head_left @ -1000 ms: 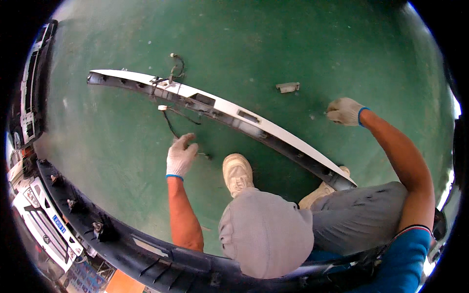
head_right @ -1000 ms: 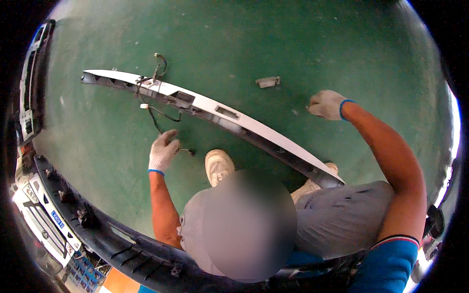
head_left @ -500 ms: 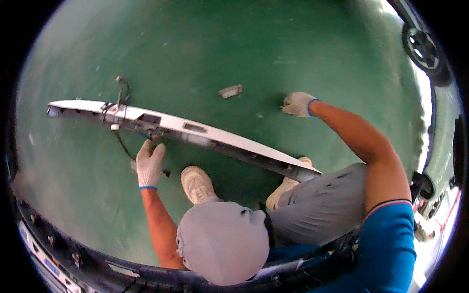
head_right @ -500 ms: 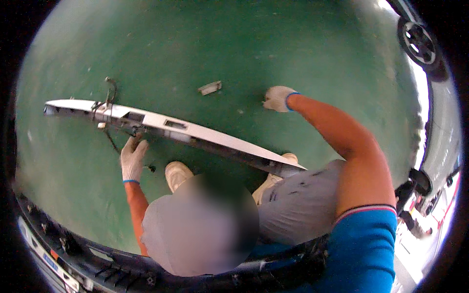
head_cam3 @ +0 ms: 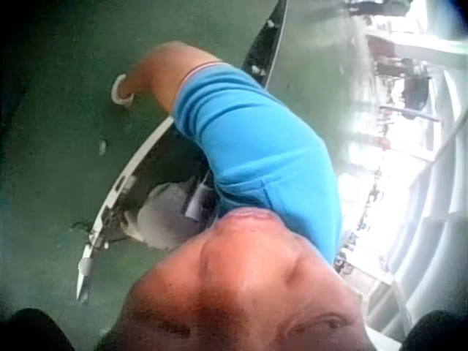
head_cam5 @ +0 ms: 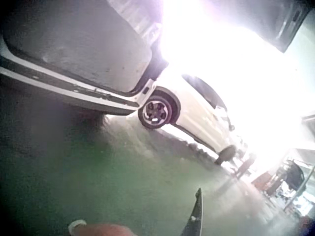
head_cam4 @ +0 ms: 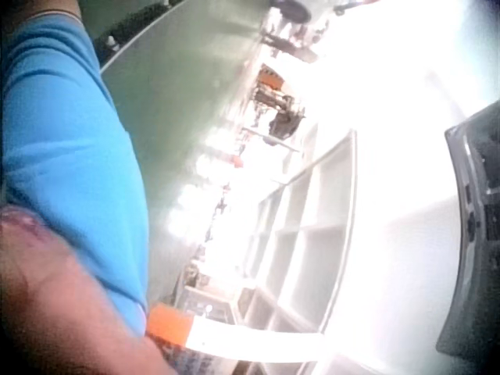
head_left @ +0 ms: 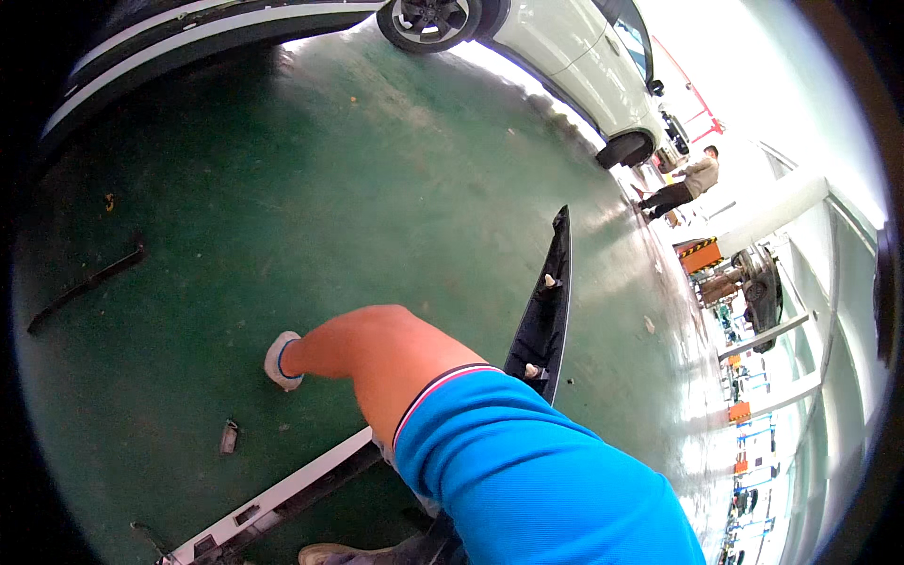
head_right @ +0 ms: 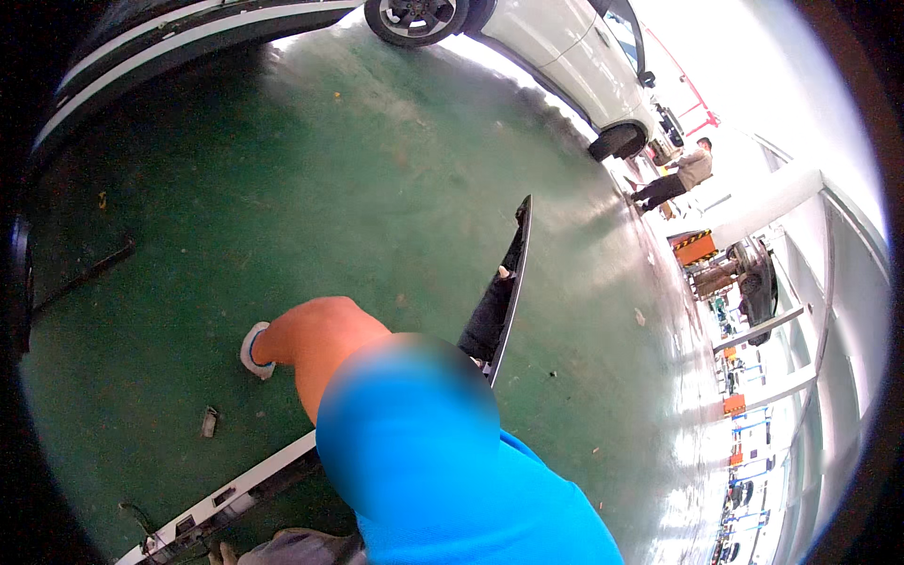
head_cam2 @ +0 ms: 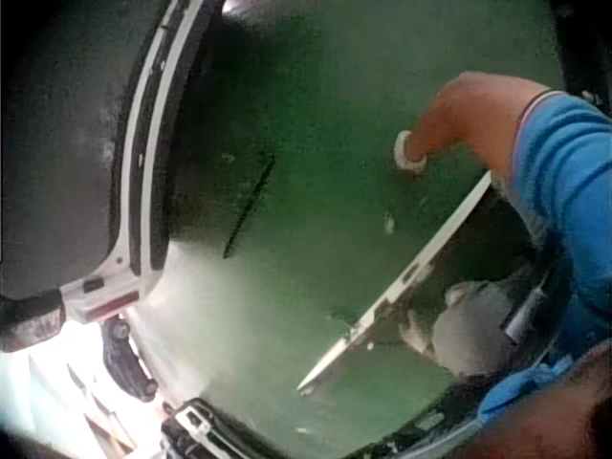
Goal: The person disassembles a white car bumper trim piece on a green workshop floor, removing small plastic clips and detaching wiring harnesses. They then reassemble the components, inserting the clips back into the trim and reconnecting the wires to the sensors.
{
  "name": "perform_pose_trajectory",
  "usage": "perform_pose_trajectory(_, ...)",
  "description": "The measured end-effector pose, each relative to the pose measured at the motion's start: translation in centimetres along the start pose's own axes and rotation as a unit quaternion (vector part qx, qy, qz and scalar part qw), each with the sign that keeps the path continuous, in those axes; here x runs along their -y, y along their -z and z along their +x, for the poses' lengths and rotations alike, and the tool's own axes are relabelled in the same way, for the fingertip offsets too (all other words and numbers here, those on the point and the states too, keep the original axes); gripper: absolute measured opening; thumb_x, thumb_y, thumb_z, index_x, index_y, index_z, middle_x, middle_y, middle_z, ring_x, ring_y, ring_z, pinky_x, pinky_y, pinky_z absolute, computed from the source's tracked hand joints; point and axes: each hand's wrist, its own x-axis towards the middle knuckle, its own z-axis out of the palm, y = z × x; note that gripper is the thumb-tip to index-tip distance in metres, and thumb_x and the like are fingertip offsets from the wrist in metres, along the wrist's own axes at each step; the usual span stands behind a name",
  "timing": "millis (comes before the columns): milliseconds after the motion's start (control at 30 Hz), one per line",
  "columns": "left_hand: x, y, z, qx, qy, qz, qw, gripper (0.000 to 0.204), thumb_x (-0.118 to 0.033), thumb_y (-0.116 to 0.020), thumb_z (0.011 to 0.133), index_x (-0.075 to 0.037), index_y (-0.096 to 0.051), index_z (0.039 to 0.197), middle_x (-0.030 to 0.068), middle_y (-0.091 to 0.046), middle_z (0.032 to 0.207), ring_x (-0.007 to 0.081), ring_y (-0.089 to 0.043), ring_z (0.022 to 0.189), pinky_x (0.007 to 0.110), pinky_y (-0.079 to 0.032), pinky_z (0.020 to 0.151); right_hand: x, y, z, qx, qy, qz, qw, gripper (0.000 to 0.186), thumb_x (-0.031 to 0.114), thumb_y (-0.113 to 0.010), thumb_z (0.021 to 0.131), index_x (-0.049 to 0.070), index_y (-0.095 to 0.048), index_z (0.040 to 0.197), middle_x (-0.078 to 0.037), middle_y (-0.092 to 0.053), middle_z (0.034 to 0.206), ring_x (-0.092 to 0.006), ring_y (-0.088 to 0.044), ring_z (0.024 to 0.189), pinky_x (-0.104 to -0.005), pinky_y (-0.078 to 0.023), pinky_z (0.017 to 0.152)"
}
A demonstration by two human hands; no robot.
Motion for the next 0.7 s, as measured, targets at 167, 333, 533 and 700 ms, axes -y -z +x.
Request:
perform_pose_trajectory(167,0.8,0.9,0.8,-0.012,0.027,0.006,1.0,0.05,-0.017,-0.064,0.101,0.006,-0.057,0.145,0.0167,-0.064,0.143,0.0236,-0.059,0.131,0.038,-0.047,0.107,-1.6,2.6,-2.5,-0.013,0.006,0.002,1.0,0.03,0.04,-0.067,0.09,0.017,-0.082,0.105,-0.008,-0.078,0.103,-0.0275,-0.074,0.095,-0.0481,-0.06,0.079)
perform_pose_trajectory(333,0.8,2.5,0.5,-0.009,0.042,-0.036,0.998,0.051,-0.018,-0.064,0.1,0.006,-0.057,0.145,0.017,-0.064,0.143,0.0237,-0.058,0.131,0.039,-0.048,0.106,-3.4,4.3,-5.9,-0.012,0.001,0.064,0.998,0.038,0.038,-0.067,0.093,0.009,-0.076,0.116,-0.011,-0.075,0.112,-0.0303,-0.073,0.105,-0.0469,-0.06,0.085)
perform_pose_trajectory(533,4.9,2.0,-1.6,-0.021,-0.012,0.035,0.999,0.032,-0.015,-0.068,0.097,0.005,-0.071,0.121,0.0123,-0.075,0.111,0.0186,-0.067,0.096,0.031,-0.054,0.088,-2.1,5.2,-12.1,-0.08,-0.027,0.076,0.993,0.043,0.027,-0.065,0.088,0.01,-0.067,0.128,-0.016,-0.07,0.121,-0.0352,-0.068,0.11,-0.0479,-0.055,0.094)
perform_pose_trajectory(700,5.6,-3.6,-5.3,0.038,-0.058,0.03,0.997,0.027,-0.013,-0.071,0.095,0.003,-0.073,0.116,0.0115,-0.076,0.103,0.0137,-0.068,0.092,0.03,-0.055,0.082,2.6,1.7,-11.0,-0.183,0.05,0.165,0.968,0.038,0.022,-0.064,0.086,0.013,-0.067,0.123,-0.014,-0.07,0.116,-0.0365,-0.067,0.108,-0.0503,-0.055,0.088)
